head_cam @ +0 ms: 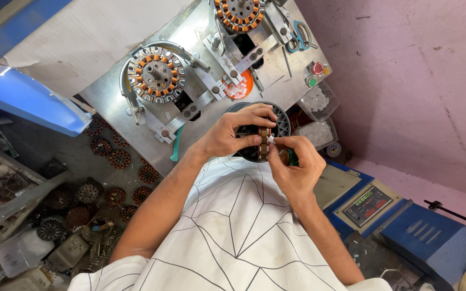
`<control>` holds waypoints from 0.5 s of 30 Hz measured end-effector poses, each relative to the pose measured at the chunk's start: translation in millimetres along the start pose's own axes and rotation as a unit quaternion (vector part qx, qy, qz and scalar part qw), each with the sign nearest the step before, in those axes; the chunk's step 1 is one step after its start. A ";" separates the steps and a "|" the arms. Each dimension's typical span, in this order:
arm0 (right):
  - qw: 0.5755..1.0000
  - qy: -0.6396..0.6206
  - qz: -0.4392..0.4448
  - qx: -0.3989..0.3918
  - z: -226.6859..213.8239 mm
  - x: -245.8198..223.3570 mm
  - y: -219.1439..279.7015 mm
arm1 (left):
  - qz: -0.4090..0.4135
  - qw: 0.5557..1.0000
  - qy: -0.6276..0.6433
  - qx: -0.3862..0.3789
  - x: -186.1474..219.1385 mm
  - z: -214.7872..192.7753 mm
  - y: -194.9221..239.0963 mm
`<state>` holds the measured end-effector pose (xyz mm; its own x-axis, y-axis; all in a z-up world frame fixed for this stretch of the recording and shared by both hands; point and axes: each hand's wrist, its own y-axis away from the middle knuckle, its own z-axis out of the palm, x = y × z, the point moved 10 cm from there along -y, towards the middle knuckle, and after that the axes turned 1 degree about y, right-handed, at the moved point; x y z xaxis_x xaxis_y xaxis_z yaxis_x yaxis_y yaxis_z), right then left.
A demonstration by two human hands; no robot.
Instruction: The person connects and organizes copper wires on a motor stator by hand and uses a small screwdriver to tuck the wire ends into place.
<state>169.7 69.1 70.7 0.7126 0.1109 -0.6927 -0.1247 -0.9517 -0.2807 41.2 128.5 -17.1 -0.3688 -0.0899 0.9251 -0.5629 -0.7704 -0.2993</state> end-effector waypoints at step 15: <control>0.992 0.078 -0.039 -0.091 16.2 -9.9 -13.9 | 0.016 0.999 -0.017 0.026 -4.1 -2.8 2.2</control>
<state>153.2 85.9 70.7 0.8157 0.1537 -0.5577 0.0509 -0.9794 -0.1955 39.4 129.0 -22.2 -0.3600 -0.1347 0.9232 -0.5114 -0.7991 -0.3161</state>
